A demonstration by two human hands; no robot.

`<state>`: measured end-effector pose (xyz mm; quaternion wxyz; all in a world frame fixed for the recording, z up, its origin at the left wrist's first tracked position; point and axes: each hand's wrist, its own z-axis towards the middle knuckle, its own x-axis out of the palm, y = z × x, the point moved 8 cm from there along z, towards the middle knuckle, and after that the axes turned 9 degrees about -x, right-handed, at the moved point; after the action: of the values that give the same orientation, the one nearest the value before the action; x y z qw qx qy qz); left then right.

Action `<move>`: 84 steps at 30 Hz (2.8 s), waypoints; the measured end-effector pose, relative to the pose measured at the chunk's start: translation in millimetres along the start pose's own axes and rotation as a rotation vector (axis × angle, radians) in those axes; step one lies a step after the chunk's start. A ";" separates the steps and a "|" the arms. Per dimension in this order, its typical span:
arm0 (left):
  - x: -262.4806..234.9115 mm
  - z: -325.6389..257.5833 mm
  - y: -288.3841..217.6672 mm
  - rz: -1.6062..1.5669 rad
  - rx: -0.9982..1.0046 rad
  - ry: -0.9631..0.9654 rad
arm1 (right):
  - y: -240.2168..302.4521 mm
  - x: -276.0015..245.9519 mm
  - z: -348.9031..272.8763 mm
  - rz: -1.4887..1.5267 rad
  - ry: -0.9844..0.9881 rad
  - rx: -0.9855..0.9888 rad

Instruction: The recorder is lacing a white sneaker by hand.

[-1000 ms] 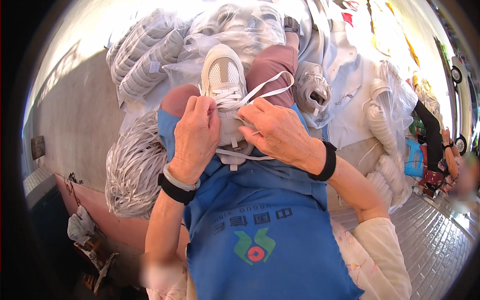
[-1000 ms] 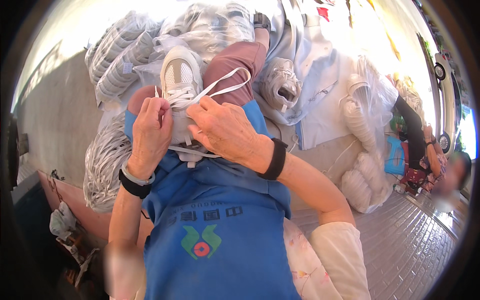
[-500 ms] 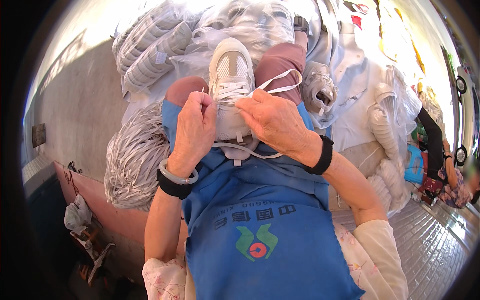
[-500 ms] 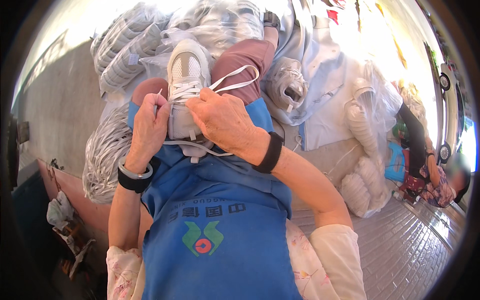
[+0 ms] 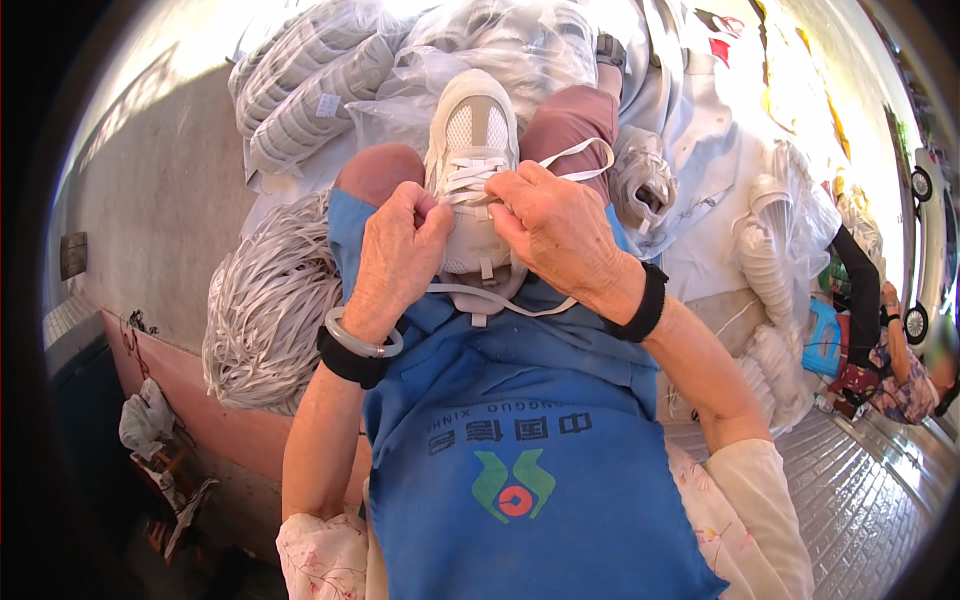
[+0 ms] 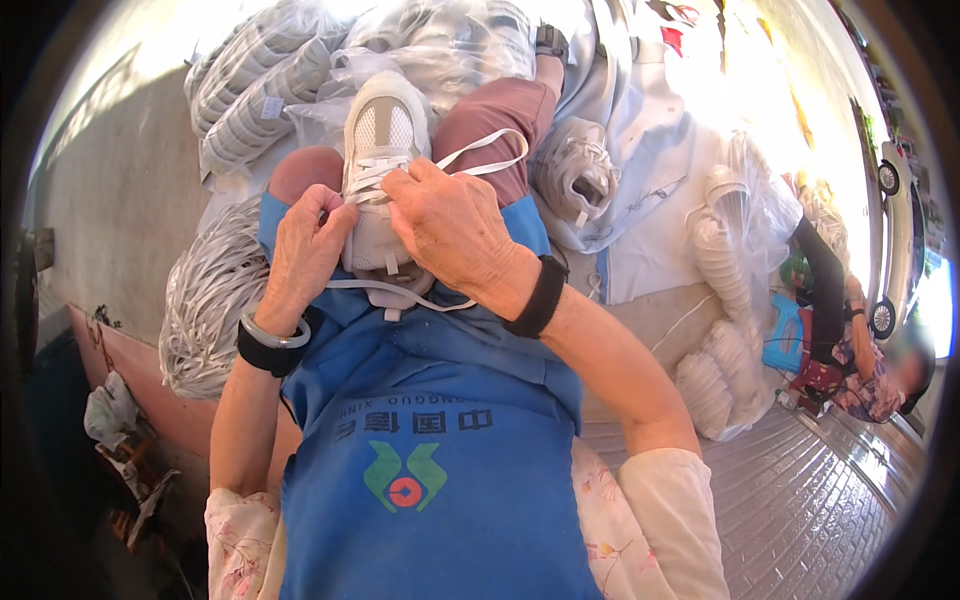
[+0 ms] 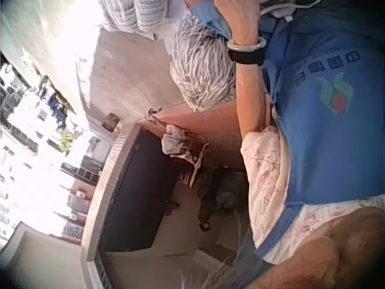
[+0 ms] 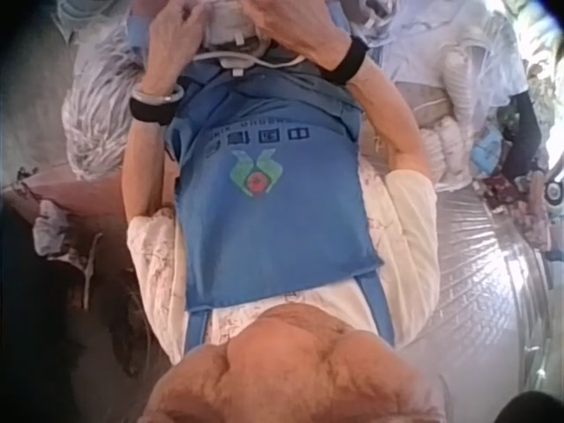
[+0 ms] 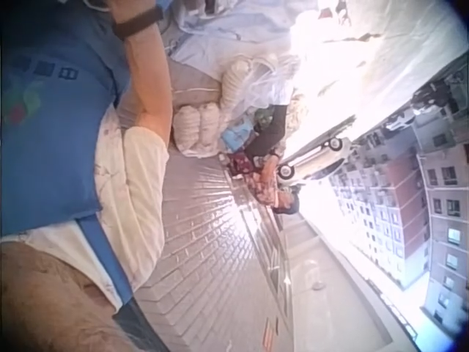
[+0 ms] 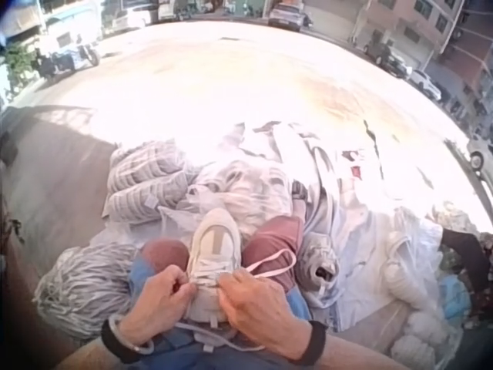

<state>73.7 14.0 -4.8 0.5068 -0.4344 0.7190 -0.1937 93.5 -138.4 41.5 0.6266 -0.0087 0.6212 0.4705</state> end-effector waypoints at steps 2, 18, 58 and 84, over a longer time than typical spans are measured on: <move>1.4 0.4 0.7 -0.011 -0.009 0.008 | 3.8 5.3 2.3 -0.063 0.021 -0.039; 10.0 4.6 20.8 -0.408 -0.261 0.212 | -23.2 -25.7 -0.8 0.227 0.140 0.222; 3.3 -43.8 -33.5 0.093 0.362 -0.126 | -26.9 -41.8 -37.3 0.994 -0.006 0.657; 2.1 -12.7 -44.6 0.187 0.438 -0.154 | -14.1 11.6 -7.1 0.465 0.252 0.327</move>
<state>81.1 -14.2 31.3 0.6578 -0.2592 0.6563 -0.2636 94.1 -143.8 22.7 0.4133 0.1765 0.7467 0.4904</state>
